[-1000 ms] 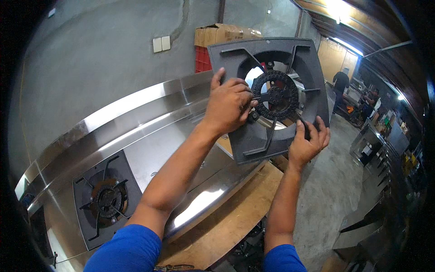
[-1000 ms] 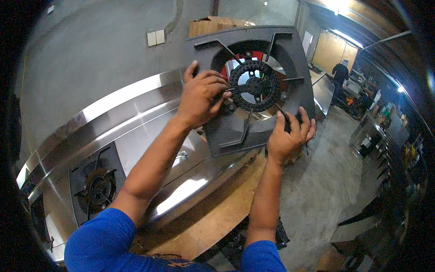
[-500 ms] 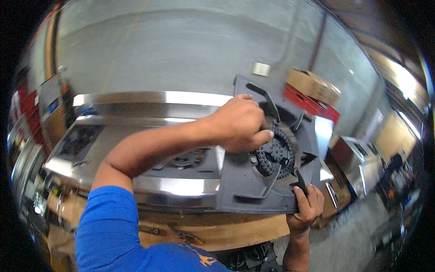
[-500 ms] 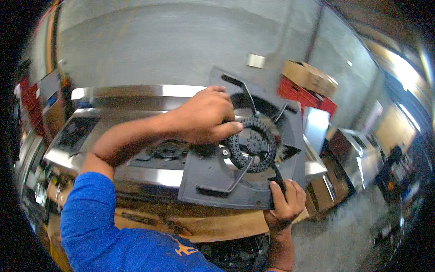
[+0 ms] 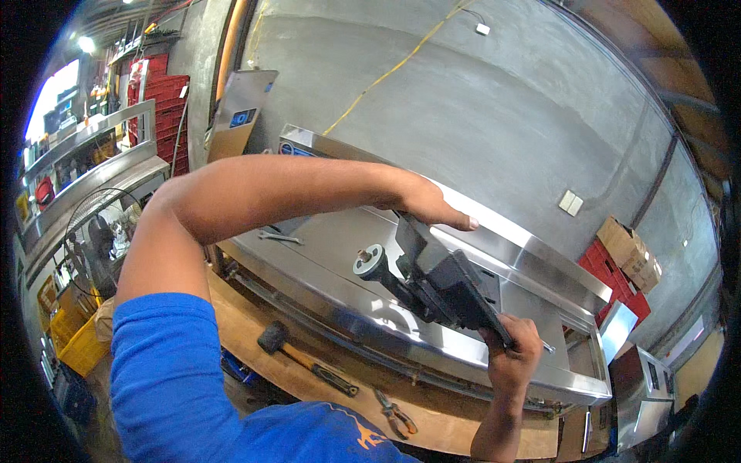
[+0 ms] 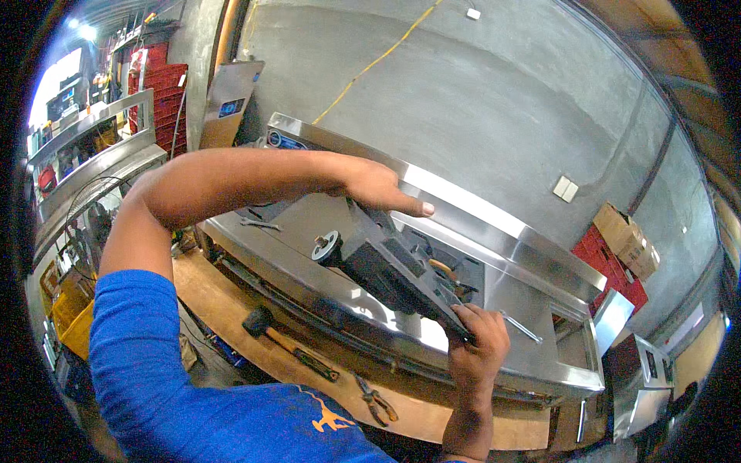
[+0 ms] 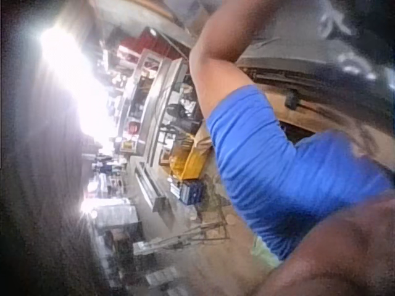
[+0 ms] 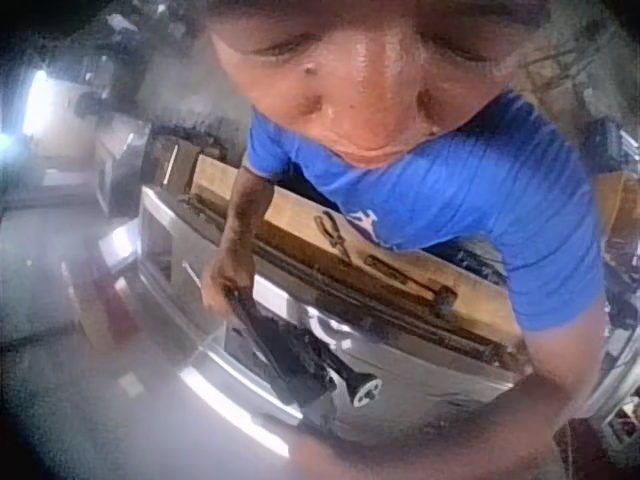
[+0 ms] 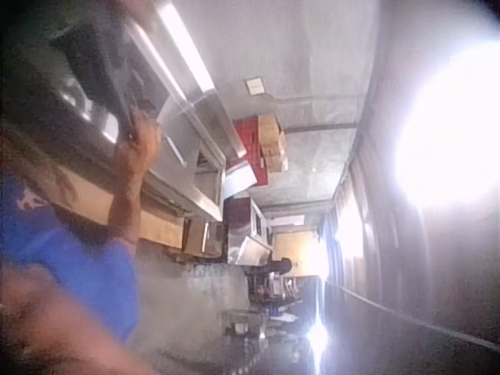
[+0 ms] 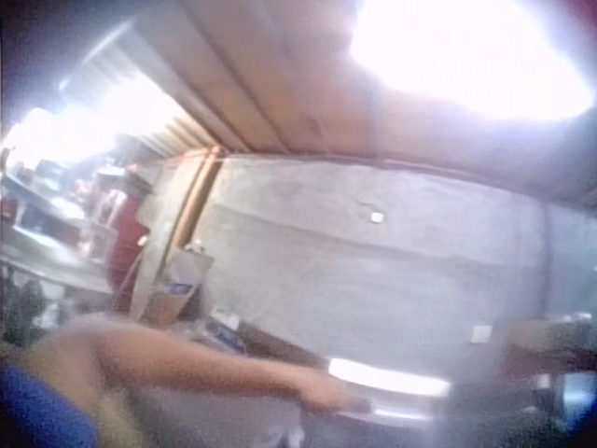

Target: The person assembles a commercial gas stove burner by inserting a copper pipe into a burner head, tightening it with a wrench, and placing the burner grate on the stove. The person repeats the process for a second burner.

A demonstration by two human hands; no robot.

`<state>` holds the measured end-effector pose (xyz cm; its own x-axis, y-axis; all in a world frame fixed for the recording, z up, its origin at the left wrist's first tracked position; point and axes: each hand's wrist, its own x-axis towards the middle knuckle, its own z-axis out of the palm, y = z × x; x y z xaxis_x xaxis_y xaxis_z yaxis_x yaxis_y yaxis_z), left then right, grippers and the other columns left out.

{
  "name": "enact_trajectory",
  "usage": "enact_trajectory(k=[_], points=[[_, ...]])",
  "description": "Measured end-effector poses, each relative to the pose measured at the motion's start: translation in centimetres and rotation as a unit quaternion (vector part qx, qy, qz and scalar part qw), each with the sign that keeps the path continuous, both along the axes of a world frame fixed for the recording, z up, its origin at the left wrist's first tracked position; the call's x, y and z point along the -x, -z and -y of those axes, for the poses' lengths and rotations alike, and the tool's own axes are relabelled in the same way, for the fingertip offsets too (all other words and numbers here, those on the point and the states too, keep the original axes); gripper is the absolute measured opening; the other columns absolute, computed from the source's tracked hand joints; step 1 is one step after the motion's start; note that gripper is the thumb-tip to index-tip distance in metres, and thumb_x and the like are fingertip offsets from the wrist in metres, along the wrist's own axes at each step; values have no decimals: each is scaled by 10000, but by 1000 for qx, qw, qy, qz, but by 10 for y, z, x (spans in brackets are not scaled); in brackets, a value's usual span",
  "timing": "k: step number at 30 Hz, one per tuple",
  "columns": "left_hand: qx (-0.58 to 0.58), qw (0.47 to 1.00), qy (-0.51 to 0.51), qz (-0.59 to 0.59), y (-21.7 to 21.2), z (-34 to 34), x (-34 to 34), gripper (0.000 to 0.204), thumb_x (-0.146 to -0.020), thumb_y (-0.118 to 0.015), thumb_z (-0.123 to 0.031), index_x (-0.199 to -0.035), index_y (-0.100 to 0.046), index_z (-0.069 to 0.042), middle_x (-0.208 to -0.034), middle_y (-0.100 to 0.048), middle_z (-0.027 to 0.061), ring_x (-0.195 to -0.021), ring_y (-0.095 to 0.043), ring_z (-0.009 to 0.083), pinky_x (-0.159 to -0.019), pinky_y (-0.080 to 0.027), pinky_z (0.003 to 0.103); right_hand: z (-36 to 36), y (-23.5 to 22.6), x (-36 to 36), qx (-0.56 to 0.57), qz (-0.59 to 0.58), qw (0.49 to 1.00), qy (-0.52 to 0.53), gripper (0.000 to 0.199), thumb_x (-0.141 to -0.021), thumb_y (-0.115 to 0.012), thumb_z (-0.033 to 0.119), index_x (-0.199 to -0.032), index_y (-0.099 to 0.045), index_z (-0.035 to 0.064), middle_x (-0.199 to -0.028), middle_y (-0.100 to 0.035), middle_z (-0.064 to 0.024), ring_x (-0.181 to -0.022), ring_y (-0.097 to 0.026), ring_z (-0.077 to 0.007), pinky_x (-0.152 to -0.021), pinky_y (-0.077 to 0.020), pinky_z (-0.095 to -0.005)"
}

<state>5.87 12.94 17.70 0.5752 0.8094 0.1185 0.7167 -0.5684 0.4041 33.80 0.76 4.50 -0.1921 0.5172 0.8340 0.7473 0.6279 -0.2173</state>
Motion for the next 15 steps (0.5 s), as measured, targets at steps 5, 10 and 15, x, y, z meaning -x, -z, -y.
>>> enact_trajectory(k=[5,10,15], points=[[-14,1000,8,5,24,-31,90,938,-815,-476,-862,-802,-769,28,-775,-689,229,-790,-676,323,-743,-524,435,-29,2,83,-51,83,994,47,285,-695,-793,90,-977,-746,98,-941,-718,-102,-834,-640,-300,-764,-520,-393],[-18,997,67,46,70,-79,147,794,-823,-566,-786,-747,-782,-26,-637,-680,140,-623,-644,240,-623,-502,404,-52,25,137,-80,121,986,78,377,-636,-749,61,-1007,-749,123,-950,-712,-92,-845,-638,-301,-756,-532,-398],[-6,995,98,16,132,-124,163,737,-868,-592,-698,-776,-761,14,-662,-688,162,-609,-634,248,-609,-494,410,-62,51,173,-62,156,977,133,363,-637,-706,50,-982,-758,150,-957,-712,-84,-815,-635,-287,-737,-537,-396]])
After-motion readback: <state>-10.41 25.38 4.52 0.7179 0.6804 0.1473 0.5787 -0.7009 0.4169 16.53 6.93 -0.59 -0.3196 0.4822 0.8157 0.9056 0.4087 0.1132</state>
